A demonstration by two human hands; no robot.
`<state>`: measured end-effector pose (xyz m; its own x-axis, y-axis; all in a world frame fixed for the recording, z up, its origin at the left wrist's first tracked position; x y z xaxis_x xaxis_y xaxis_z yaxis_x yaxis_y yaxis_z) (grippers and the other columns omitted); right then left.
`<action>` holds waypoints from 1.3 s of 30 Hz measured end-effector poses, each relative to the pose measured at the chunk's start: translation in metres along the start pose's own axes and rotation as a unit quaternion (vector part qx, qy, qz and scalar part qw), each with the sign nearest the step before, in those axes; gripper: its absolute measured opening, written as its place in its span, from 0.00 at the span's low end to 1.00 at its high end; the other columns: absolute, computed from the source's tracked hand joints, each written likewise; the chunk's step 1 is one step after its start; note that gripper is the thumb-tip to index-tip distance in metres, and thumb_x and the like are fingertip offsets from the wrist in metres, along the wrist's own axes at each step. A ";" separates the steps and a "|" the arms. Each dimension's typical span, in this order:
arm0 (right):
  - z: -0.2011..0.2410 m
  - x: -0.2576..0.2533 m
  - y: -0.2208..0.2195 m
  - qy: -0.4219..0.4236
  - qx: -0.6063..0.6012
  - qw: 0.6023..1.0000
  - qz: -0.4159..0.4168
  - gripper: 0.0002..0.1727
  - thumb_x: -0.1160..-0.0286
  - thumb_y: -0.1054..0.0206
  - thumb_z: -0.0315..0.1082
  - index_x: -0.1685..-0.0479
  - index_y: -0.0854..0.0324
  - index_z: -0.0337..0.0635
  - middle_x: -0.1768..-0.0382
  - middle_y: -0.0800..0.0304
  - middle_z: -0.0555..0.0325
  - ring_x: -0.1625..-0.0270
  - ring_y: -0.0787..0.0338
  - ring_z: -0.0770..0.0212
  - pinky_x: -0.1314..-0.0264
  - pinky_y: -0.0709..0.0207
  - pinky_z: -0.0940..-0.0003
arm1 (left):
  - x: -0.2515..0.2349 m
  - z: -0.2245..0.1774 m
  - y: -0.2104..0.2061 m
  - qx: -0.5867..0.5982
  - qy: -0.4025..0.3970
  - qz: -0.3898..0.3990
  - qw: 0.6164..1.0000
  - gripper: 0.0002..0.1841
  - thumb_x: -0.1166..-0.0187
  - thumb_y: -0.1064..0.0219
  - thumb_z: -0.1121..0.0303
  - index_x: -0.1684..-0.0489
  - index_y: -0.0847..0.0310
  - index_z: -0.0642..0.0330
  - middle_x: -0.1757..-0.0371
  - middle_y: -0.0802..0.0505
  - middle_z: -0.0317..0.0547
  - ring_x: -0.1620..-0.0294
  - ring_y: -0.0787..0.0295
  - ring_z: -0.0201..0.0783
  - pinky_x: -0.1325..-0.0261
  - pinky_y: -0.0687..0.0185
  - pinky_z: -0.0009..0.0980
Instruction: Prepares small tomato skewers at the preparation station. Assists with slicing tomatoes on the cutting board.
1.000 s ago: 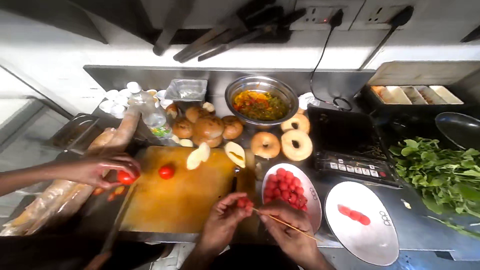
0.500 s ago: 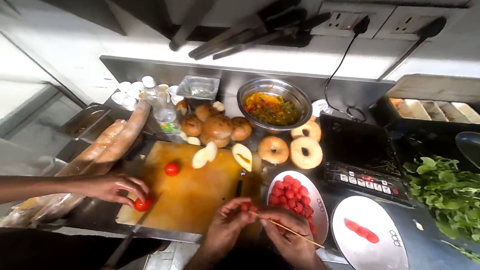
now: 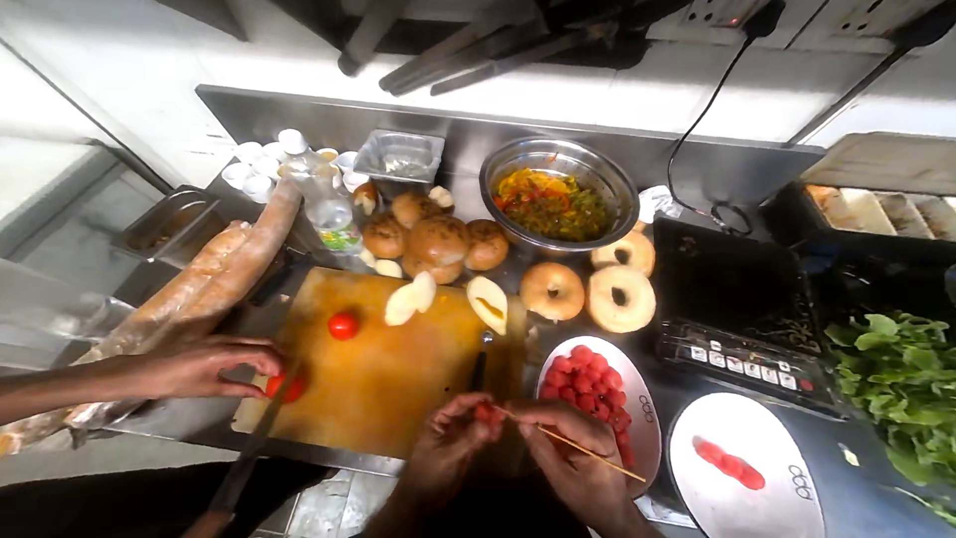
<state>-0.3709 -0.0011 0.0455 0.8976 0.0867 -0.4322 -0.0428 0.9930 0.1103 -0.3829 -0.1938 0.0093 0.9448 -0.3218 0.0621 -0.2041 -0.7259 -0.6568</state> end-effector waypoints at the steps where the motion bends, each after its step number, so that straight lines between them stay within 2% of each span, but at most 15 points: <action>1: 0.000 0.000 0.001 0.000 -0.003 1.000 0.003 0.07 0.23 0.31 0.25 0.53 0.10 0.36 0.50 0.03 0.51 0.43 0.04 0.58 0.38 0.09 0.63 | 0.000 0.000 0.000 -0.001 0.000 -0.003 1.000 0.17 0.26 0.24 0.71 0.39 0.11 0.61 0.48 0.06 0.49 0.52 0.06 0.38 0.44 0.09 0.36; 5: -0.003 0.002 -0.002 0.002 -0.015 1.000 0.017 0.06 0.24 0.30 0.26 0.55 0.10 0.36 0.51 0.03 0.50 0.40 0.05 0.54 0.33 0.10 0.58 | 0.001 -0.001 0.002 -0.014 0.000 -0.012 1.000 0.18 0.26 0.23 0.70 0.39 0.11 0.61 0.46 0.06 0.49 0.51 0.07 0.38 0.43 0.09 0.36; 18: -0.006 0.008 -0.009 0.003 -0.008 1.000 0.024 0.06 0.25 0.31 0.23 0.56 0.10 0.36 0.51 0.04 0.50 0.42 0.05 0.58 0.38 0.08 0.62 | 0.005 -0.001 0.006 -0.024 -0.017 -0.004 1.000 0.18 0.26 0.24 0.71 0.38 0.10 0.57 0.42 0.06 0.47 0.46 0.07 0.37 0.37 0.11 0.36; 26: -0.002 0.008 -0.009 0.015 0.012 1.000 0.005 0.06 0.23 0.32 0.24 0.55 0.10 0.36 0.51 0.04 0.51 0.43 0.04 0.59 0.41 0.08 0.65 | 0.006 -0.001 0.006 -0.020 -0.009 -0.010 1.000 0.17 0.28 0.23 0.70 0.40 0.11 0.58 0.46 0.06 0.47 0.49 0.07 0.37 0.40 0.10 0.36; 32: -0.004 0.008 -0.009 0.018 -0.005 1.000 0.013 0.06 0.24 0.32 0.24 0.56 0.10 0.36 0.52 0.04 0.50 0.41 0.05 0.56 0.36 0.09 0.61 | 0.006 -0.001 0.005 0.005 -0.005 -0.003 1.000 0.17 0.26 0.24 0.71 0.40 0.11 0.62 0.46 0.06 0.51 0.52 0.07 0.38 0.42 0.10 0.36; 39: -0.003 0.008 -0.008 0.018 0.017 1.000 -0.008 0.06 0.23 0.31 0.26 0.55 0.10 0.37 0.51 0.04 0.51 0.43 0.04 0.59 0.40 0.08 0.65 | 0.007 0.000 0.007 0.005 0.010 0.000 1.000 0.17 0.24 0.25 0.70 0.38 0.12 0.62 0.46 0.06 0.51 0.52 0.07 0.38 0.43 0.10 0.35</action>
<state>-0.3645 -0.0077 0.0389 0.8821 0.0741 -0.4652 -0.0127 0.9909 0.1338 -0.3778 -0.2013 0.0057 0.9393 -0.3342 0.0773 -0.2015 -0.7200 -0.6641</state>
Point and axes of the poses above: each hand's wrist, its own x-axis away from the middle knuckle, its own y-axis out of the back of the hand, z = x × y, the point moved 1 cm from there along -x, towards the middle knuckle
